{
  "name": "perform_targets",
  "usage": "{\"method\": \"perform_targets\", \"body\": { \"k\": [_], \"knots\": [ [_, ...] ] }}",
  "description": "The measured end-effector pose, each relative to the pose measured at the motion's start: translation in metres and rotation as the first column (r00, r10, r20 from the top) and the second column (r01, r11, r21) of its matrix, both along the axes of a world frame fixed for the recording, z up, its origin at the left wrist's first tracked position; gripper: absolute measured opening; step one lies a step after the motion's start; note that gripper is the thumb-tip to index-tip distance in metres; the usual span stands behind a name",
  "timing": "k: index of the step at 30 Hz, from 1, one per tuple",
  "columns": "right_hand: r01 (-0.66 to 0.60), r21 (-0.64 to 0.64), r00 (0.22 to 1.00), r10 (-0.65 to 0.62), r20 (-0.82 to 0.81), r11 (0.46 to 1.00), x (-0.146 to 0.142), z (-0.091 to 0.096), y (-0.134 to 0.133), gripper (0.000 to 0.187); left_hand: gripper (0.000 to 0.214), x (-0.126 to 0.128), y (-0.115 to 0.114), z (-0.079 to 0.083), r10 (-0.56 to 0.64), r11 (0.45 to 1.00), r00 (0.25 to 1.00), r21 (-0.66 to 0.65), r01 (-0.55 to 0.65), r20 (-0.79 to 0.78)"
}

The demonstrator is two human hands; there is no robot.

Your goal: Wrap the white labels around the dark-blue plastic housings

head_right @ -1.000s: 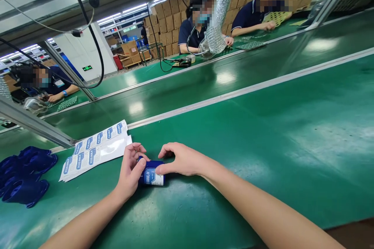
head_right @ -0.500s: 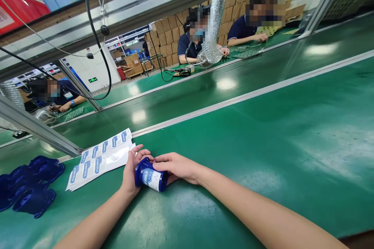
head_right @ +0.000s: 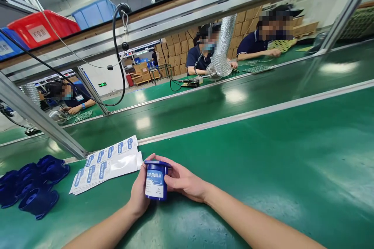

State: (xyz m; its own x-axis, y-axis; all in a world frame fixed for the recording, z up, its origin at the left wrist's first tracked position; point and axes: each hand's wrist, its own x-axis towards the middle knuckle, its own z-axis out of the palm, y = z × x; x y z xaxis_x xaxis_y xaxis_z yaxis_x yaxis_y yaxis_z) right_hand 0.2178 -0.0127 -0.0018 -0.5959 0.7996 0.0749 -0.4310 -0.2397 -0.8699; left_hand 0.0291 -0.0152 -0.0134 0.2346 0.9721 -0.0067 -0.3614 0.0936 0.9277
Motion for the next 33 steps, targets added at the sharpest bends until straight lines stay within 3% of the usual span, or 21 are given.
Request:
{"method": "perform_targets", "body": {
  "k": [5,8,13,17,21,28,31,33],
  "knots": [
    [0.099,0.243,0.977,-0.140,0.160,0.965,0.002,-0.002,-0.001,0.075,0.077,-0.005,-0.003,0.008,-0.071,0.997,0.987,0.002,0.072,-0.147],
    [0.162,0.247,0.966,-0.205,0.160,0.955,-0.002,-0.003,-0.005,0.065,0.081,-0.004,-0.008,0.009,-0.035,0.999,0.963,0.023,0.042,-0.268],
    [0.241,0.202,0.944,-0.278,0.179,0.949,-0.012,-0.002,-0.008,0.061,0.089,-0.002,-0.014,0.003,0.122,0.984,0.909,0.165,-0.060,-0.399],
    [0.275,0.199,0.930,-0.313,0.196,0.941,-0.018,0.001,-0.011,0.059,0.090,-0.003,-0.016,0.002,0.122,0.974,0.903,0.223,-0.030,-0.413],
    [0.313,0.230,0.910,-0.360,0.207,0.921,-0.018,0.001,-0.013,0.053,0.093,-0.004,-0.018,0.006,0.050,0.966,0.909,0.251,0.062,-0.414],
    [0.361,0.275,0.904,-0.407,0.133,0.891,-0.005,0.006,-0.012,0.044,0.104,-0.006,-0.021,0.009,-0.179,0.910,0.906,0.286,0.300,-0.383],
    [0.360,0.233,0.911,-0.395,0.122,0.903,0.000,0.010,-0.006,0.055,0.124,-0.006,-0.015,0.006,-0.220,0.906,0.922,0.283,0.315,-0.320],
    [0.415,0.117,0.898,-0.427,0.105,0.902,0.003,0.012,-0.001,0.059,0.150,-0.006,-0.009,0.004,-0.282,0.911,0.936,0.248,0.330,-0.212]
  ]
}}
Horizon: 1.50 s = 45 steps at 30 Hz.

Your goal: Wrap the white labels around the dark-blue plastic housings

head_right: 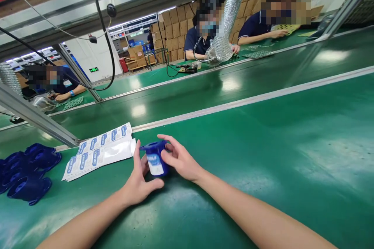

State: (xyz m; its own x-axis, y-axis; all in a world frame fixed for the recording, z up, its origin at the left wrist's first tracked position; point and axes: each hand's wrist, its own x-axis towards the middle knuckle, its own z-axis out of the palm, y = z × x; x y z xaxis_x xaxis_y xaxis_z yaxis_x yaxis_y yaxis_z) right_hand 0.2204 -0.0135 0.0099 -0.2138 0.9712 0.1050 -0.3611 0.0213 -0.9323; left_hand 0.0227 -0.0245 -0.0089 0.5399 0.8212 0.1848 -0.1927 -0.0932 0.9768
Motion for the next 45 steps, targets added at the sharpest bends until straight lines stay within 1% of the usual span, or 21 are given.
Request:
{"method": "perform_targets", "body": {
  "k": [2,3,5,8,10,12,14,15,17,20,22,24,26,29,34,36,38,39,41,43,45],
  "knots": [
    [0.085,-0.138,0.991,-0.098,-0.091,0.987,0.004,0.003,0.004,0.055,0.163,-0.002,0.006,0.001,-0.068,0.978,0.985,-0.184,0.098,0.161],
    [0.116,-0.210,0.981,-0.145,-0.128,0.971,0.007,0.005,0.006,0.051,0.165,-0.005,0.007,0.002,-0.110,0.939,0.963,-0.292,0.183,0.246],
    [0.122,-0.334,0.967,-0.187,-0.171,0.935,0.013,0.010,0.008,0.046,0.163,-0.010,0.009,0.007,-0.202,0.813,0.906,-0.452,0.367,0.372],
    [0.096,-0.434,0.965,-0.190,-0.179,0.896,0.026,0.016,0.012,0.046,0.163,-0.018,0.008,0.015,-0.402,0.614,0.799,-0.516,0.598,0.447],
    [0.130,-0.418,0.981,-0.179,-0.080,0.899,0.034,0.017,0.016,0.045,0.161,-0.021,0.007,0.020,-0.520,0.490,0.707,-0.511,0.706,0.479],
    [0.226,-0.340,0.969,-0.177,0.171,0.913,0.042,0.015,0.021,0.058,0.161,-0.021,0.008,0.022,-0.601,0.376,0.617,-0.501,0.779,0.508],
    [0.347,-0.181,0.855,-0.231,0.463,0.920,0.049,0.012,0.025,0.079,0.162,-0.021,0.009,0.022,-0.639,0.307,0.561,-0.495,0.813,0.526],
    [0.387,-0.085,0.779,-0.277,0.562,0.918,0.052,0.011,0.027,0.085,0.161,-0.021,0.009,0.021,-0.644,0.295,0.553,-0.495,0.817,0.529],
    [0.421,0.079,0.663,-0.366,0.653,0.904,0.057,0.012,0.029,0.085,0.156,-0.020,0.009,0.021,-0.621,0.311,0.579,-0.513,0.800,0.528],
    [0.450,0.199,0.612,-0.462,0.642,0.871,0.061,0.019,0.029,0.072,0.147,-0.020,0.008,0.023,-0.561,0.346,0.644,-0.559,0.753,0.520],
    [0.459,0.128,0.701,-0.447,0.556,0.879,0.060,0.023,0.029,0.059,0.143,-0.020,0.006,0.026,-0.557,0.358,0.662,-0.574,0.737,0.501],
    [0.389,-0.088,0.868,-0.332,0.369,0.917,0.055,0.025,0.028,0.044,0.138,-0.020,0.005,0.027,-0.569,0.390,0.674,-0.567,0.726,0.472],
    [0.257,-0.307,0.965,-0.227,0.132,0.916,0.048,0.024,0.027,0.036,0.131,-0.019,0.003,0.027,-0.559,0.443,0.701,-0.555,0.704,0.442],
    [0.205,-0.411,0.974,-0.226,-0.004,0.889,0.039,0.018,0.027,0.027,0.125,-0.016,0.003,0.022,-0.518,0.507,0.736,-0.537,0.674,0.436],
    [0.225,-0.371,0.974,-0.217,0.064,0.901,0.037,0.014,0.026,0.029,0.125,-0.012,0.005,0.010,-0.467,0.532,0.738,-0.512,0.675,0.487],
    [0.237,-0.303,0.969,-0.201,0.146,0.923,0.042,0.017,0.025,0.032,0.125,-0.011,0.006,0.008,-0.459,0.540,0.744,-0.513,0.667,0.485],
    [0.320,-0.077,0.881,-0.267,0.390,0.944,0.049,0.022,0.022,0.033,0.124,-0.012,0.006,0.010,-0.454,0.544,0.754,-0.523,0.657,0.475],
    [0.355,0.089,0.770,-0.345,0.537,0.930,0.052,0.024,0.021,0.033,0.123,-0.012,0.006,0.012,-0.452,0.542,0.758,-0.529,0.653,0.471],
    [0.352,0.383,0.470,-0.515,0.717,0.854,0.058,0.028,0.018,0.035,0.120,-0.013,0.005,0.016,-0.452,0.532,0.761,-0.544,0.649,0.465],
    [0.328,0.488,0.276,-0.576,0.769,0.809,0.063,0.028,0.017,0.039,0.117,-0.015,0.004,0.020,-0.456,0.519,0.761,-0.556,0.649,0.462],
    [0.325,0.494,0.196,-0.569,0.799,0.806,0.065,0.026,0.018,0.045,0.114,-0.015,0.002,0.022,-0.452,0.508,0.763,-0.570,0.646,0.461]
  ]
}}
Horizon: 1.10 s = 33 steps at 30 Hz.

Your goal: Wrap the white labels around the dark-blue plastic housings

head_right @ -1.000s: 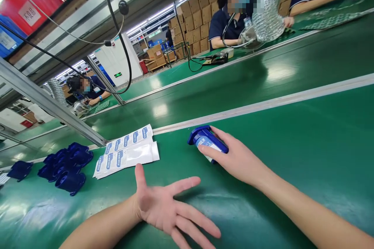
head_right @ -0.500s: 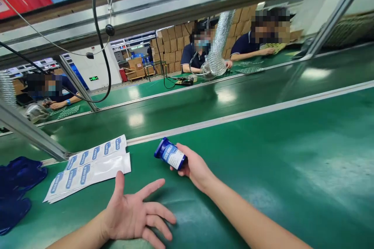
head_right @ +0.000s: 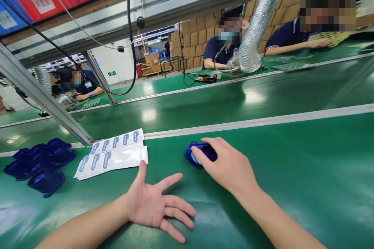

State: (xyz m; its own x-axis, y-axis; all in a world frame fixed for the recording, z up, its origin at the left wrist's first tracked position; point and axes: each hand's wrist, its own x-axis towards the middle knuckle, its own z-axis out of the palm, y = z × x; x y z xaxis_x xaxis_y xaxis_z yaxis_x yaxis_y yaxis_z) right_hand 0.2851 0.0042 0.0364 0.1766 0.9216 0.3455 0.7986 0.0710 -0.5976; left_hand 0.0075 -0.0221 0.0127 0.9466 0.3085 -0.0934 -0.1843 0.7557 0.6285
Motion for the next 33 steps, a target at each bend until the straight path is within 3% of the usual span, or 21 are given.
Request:
{"method": "perform_targets", "body": {
  "k": [2,5,7,9,11,14,19,21,23,24,27,30,33],
  "knots": [
    [-0.001,0.028,1.000,0.001,0.023,1.000,-0.001,-0.003,0.002,0.052,0.113,0.000,-0.002,0.000,0.004,1.000,1.000,-0.021,-0.005,-0.012],
    [-0.071,0.270,0.994,0.047,0.095,0.960,-0.011,-0.008,-0.001,0.049,0.117,0.003,-0.003,0.000,-0.004,0.999,0.999,-0.039,0.003,-0.035],
    [-0.199,0.467,0.973,0.117,0.198,0.862,-0.026,-0.010,-0.010,0.040,0.121,0.004,-0.003,-0.001,-0.023,0.999,0.999,-0.027,0.022,-0.049],
    [-0.399,0.564,0.913,0.258,0.316,0.722,-0.046,-0.011,-0.025,0.037,0.128,0.005,-0.003,-0.002,-0.049,0.999,0.996,0.006,0.049,-0.069],
    [-0.582,0.561,0.813,0.421,0.402,0.589,-0.067,-0.012,-0.042,0.041,0.135,0.004,-0.002,-0.003,-0.067,0.996,0.994,0.055,0.072,-0.090],
    [-0.697,0.513,0.716,0.522,0.463,0.501,-0.092,-0.016,-0.061,0.050,0.144,-0.001,0.000,-0.006,-0.069,0.989,0.993,0.122,0.081,-0.100],
    [-0.743,0.449,0.668,0.523,0.529,0.496,-0.100,-0.019,-0.066,0.059,0.141,-0.002,0.000,-0.007,-0.066,0.982,0.996,0.171,0.074,-0.054],
    [-0.748,0.458,0.663,0.556,0.501,0.480,-0.093,-0.016,-0.062,0.045,0.139,0.001,0.000,-0.006,-0.004,0.981,1.000,0.193,0.005,-0.004],
    [-0.695,0.520,0.712,0.573,0.406,0.496,-0.080,-0.011,-0.055,0.019,0.138,0.005,0.001,-0.006,0.109,0.969,0.993,0.219,-0.114,0.035],
    [-0.639,0.556,0.758,0.556,0.340,0.532,-0.072,-0.008,-0.050,0.011,0.137,0.007,0.001,-0.007,0.173,0.955,0.984,0.235,-0.179,0.043],
    [-0.460,0.621,0.875,0.445,0.192,0.635,-0.051,-0.003,-0.035,0.015,0.135,0.009,0.002,-0.012,0.298,0.910,0.954,0.295,-0.291,0.021],
    [-0.420,0.639,0.894,0.416,0.167,0.645,-0.042,-0.002,-0.025,0.017,0.138,0.010,0.000,-0.019,0.328,0.874,0.945,0.376,-0.307,0.011],
    [-0.450,0.634,0.875,0.453,0.173,0.628,-0.044,-0.004,-0.023,0.018,0.127,0.009,-0.004,-0.027,0.357,0.784,0.933,0.524,-0.332,0.057]
  ]
}}
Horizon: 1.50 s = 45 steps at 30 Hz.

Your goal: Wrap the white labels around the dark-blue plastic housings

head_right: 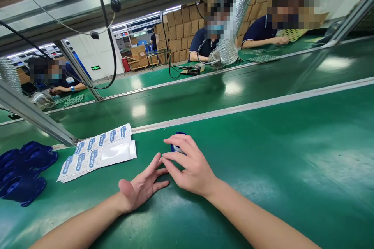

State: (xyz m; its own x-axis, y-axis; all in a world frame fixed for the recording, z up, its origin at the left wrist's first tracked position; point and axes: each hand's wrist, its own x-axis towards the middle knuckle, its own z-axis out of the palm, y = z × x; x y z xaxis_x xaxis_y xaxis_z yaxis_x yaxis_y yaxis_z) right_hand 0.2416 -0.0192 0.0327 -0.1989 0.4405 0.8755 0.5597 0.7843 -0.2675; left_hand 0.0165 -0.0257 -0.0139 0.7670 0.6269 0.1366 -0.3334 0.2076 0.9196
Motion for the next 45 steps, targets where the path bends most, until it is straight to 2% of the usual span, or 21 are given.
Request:
{"method": "perform_targets", "body": {
  "k": [2,4,7,11,16,18,19,21,22,24,26,33,41,45],
  "knots": [
    [-0.028,0.001,1.000,0.028,0.006,1.000,-0.002,-0.001,-0.002,0.021,0.112,-0.002,-0.004,-0.003,0.038,0.986,0.998,0.164,-0.031,-0.040],
    [-0.042,0.004,0.999,0.042,0.007,0.999,-0.004,-0.001,-0.004,0.022,0.101,-0.003,-0.007,-0.004,0.071,0.946,0.993,0.323,-0.036,-0.098],
    [-0.050,0.008,0.999,0.050,0.004,0.999,-0.004,-0.001,-0.005,0.023,0.097,-0.005,-0.011,-0.002,0.112,0.878,0.979,0.478,-0.016,-0.173],
    [-0.057,0.011,0.998,0.057,-0.004,0.998,-0.004,0.000,-0.006,0.023,0.097,-0.004,-0.015,0.001,0.172,0.846,0.956,0.533,-0.020,-0.237],
    [-0.066,0.016,0.998,0.066,0.014,0.998,-0.005,-0.001,-0.006,0.021,0.101,-0.002,-0.017,-0.001,0.221,0.840,0.937,0.541,-0.042,-0.271],
    [-0.071,0.012,0.997,0.070,0.010,0.997,-0.004,-0.001,-0.006,0.021,0.100,-0.001,-0.015,-0.002,0.187,0.873,0.955,0.484,-0.053,-0.232],
    [-0.072,0.008,0.997,0.071,0.006,0.997,-0.004,-0.001,-0.006,0.022,0.099,-0.001,-0.013,0.000,0.145,0.913,0.972,0.403,-0.058,-0.188],
    [-0.072,0.000,0.997,0.072,0.005,0.997,-0.004,-0.001,-0.006,0.023,0.097,0.000,-0.006,0.005,0.026,0.995,0.997,0.102,-0.018,-0.075],
    [-0.070,-0.003,0.997,0.070,0.010,0.998,-0.004,-0.001,-0.005,0.024,0.098,0.001,-0.003,0.009,-0.016,0.997,1.000,-0.079,0.015,-0.008],
    [-0.063,-0.007,0.998,0.063,0.023,0.998,-0.005,-0.001,-0.005,0.026,0.099,0.001,0.005,0.017,-0.032,0.934,0.995,-0.352,0.062,0.092],
    [-0.058,-0.007,0.998,0.059,0.032,0.998,-0.005,-0.003,-0.004,0.026,0.097,0.000,0.010,0.023,-0.006,0.880,0.987,-0.467,0.080,0.158],
    [-0.044,-0.077,0.993,0.052,0.106,0.996,-0.006,-0.010,-0.004,0.032,0.094,-0.003,0.010,0.025,0.014,0.801,0.966,-0.581,0.144,0.258],
    [0.004,-0.091,0.946,0.026,0.324,0.996,-0.006,-0.019,-0.006,0.038,0.094,-0.004,0.011,0.026,-0.001,0.797,0.953,-0.575,0.185,0.304],
    [-0.066,-0.076,0.933,0.089,0.348,0.995,-0.009,-0.018,-0.008,0.022,0.093,-0.005,0.013,0.025,-0.036,0.815,0.954,-0.544,0.201,0.299]
  ]
}}
